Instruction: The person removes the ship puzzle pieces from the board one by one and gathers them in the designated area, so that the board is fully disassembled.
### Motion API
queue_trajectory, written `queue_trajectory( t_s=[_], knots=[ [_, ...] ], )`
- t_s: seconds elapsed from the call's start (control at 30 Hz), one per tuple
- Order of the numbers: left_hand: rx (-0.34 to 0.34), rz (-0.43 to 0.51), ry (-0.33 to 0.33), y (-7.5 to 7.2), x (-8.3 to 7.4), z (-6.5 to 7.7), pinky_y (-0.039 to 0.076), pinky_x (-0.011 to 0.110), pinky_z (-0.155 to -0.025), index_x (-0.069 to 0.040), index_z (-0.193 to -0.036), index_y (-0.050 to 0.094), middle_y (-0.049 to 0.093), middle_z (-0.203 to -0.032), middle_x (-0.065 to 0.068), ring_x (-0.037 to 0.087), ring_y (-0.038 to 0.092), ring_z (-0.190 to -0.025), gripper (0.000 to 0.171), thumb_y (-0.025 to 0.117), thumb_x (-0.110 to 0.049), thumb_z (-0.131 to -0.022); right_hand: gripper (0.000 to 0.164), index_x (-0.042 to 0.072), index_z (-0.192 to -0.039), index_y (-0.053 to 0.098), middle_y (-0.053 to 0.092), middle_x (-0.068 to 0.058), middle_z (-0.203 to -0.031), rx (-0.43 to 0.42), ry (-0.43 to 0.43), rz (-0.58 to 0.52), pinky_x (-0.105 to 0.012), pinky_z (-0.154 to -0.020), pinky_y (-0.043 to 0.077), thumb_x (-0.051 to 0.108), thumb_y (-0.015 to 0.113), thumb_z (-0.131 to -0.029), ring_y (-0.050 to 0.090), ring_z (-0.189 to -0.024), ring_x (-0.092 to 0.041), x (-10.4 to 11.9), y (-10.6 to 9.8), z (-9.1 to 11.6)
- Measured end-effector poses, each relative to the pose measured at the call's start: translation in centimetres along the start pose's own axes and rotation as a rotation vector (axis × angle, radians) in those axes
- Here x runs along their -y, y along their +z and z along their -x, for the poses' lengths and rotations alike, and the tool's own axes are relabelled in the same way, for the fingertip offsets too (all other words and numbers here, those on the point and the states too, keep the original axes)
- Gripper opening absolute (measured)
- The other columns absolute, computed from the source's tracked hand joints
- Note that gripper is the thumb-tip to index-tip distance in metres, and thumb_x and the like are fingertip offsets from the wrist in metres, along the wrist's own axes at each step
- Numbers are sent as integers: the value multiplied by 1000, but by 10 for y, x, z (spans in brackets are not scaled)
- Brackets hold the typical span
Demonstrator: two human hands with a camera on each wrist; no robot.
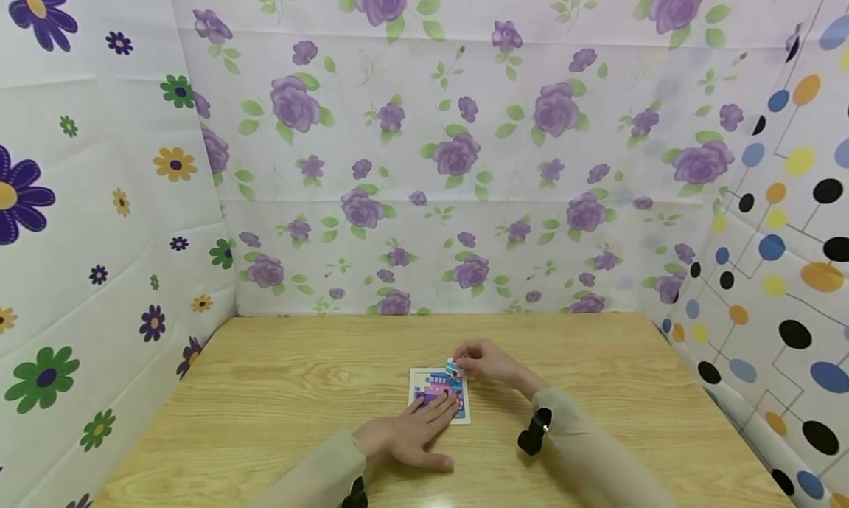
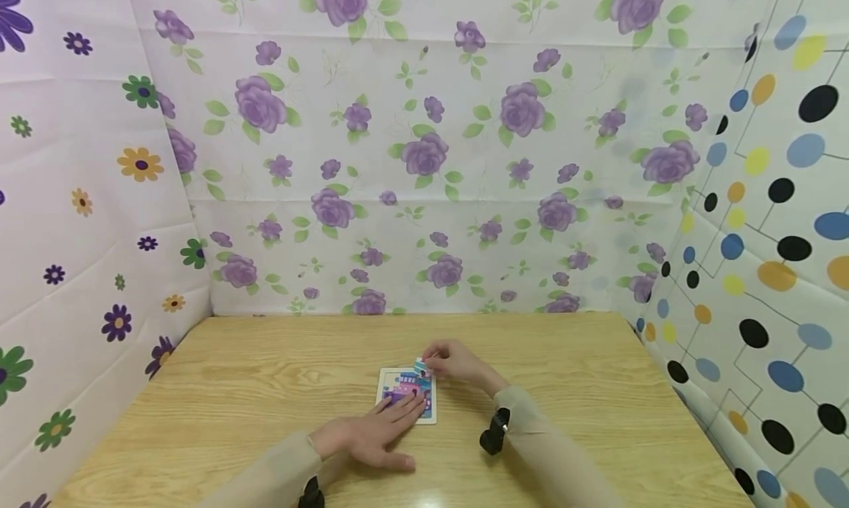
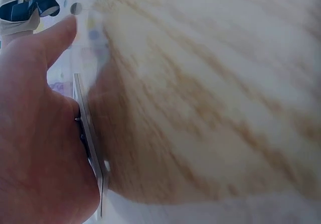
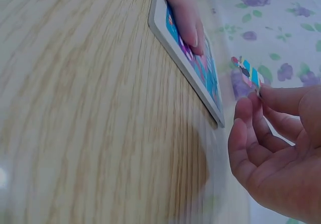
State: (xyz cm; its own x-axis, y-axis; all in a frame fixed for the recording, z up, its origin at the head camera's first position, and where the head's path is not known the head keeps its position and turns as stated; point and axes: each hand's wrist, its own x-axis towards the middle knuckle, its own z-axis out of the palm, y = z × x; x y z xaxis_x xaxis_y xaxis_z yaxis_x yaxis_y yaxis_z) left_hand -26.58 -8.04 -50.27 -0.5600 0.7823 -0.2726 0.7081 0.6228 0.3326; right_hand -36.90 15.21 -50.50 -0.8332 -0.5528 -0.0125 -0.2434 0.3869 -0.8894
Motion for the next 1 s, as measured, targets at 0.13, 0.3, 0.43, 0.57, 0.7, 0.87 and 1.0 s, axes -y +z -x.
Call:
queue_trajectory(
  t_s=[0.13, 0.3, 0.43, 0.57, 0.7, 0.87, 1.0],
  knots=[
    [-13, -40, -5, 2, -1, 0, 8, 53, -121, -15, -157, 0, -3, -165, 3, 21, -2, -152, 83, 33, -62, -98, 19, 3, -106, 66, 64, -10, -86, -7, 27, 4, -26, -61, 47, 17, 57, -98, 54, -70, -15, -6, -7, 7],
    [-18, -72, -13, 2, -5, 0, 10, 52, -121, -15, -157, 1, -2, -165, 3, 22, 0, -152, 83, 33, -63, -98, 20, 1, -107, 66, 65, -7, -84, -23, 35, 8, -27, -61, 50, 16, 56, -98, 56, -70, -14, -9, -15, 16],
    [-20, -84, -22, 3, -5, 0, 11, 52, -121, -16, -157, -1, -2, -165, 2, 22, 0, -152, 85, 35, -63, -97, 21, 0, -108, 66, 65, -11, -84, -27, 35, 9, -28, -61, 50, 16, 55, -99, 56, -68, -14, -11, -21, 21],
    [-26, -96, -24, 4, -4, 0, 11, 52, -121, -16, -157, -2, -3, -165, 2, 21, 0, -152, 86, 35, -64, -96, 22, -1, -108, 65, 66, -14, -86, -36, 44, 7, -28, -61, 50, 16, 56, -98, 57, -70, -15, -15, -26, 25],
    [-30, -93, -21, 6, -2, -2, 11, 52, -121, -16, -157, -1, -2, -165, 2, 21, 0, -152, 86, 36, -64, -96, 23, -3, -109, 65, 65, -17, -86, -46, 46, 15, -33, -61, 51, 16, 56, -98, 58, -71, -17, -17, -30, 30],
    [-35, -94, -16, 7, -1, -2, 11, 52, -121, -16, -157, -1, -3, -165, 2, 21, 0, -152, 85, 35, -64, -97, 23, -1, -109, 66, 66, -16, -85, -58, 52, 33, -32, -57, 49, 17, 56, -98, 58, -70, -19, -18, -36, 35],
    [-34, -91, -18, 9, 0, -3, 10, 52, -121, -17, -157, -1, -3, -165, 2, 21, -1, -152, 85, 35, -64, -96, 22, -1, -107, 67, 66, -10, -84, -63, 66, 46, -27, -56, 46, 17, 58, -98, 55, -68, -16, -23, -39, 36]
  ],
)
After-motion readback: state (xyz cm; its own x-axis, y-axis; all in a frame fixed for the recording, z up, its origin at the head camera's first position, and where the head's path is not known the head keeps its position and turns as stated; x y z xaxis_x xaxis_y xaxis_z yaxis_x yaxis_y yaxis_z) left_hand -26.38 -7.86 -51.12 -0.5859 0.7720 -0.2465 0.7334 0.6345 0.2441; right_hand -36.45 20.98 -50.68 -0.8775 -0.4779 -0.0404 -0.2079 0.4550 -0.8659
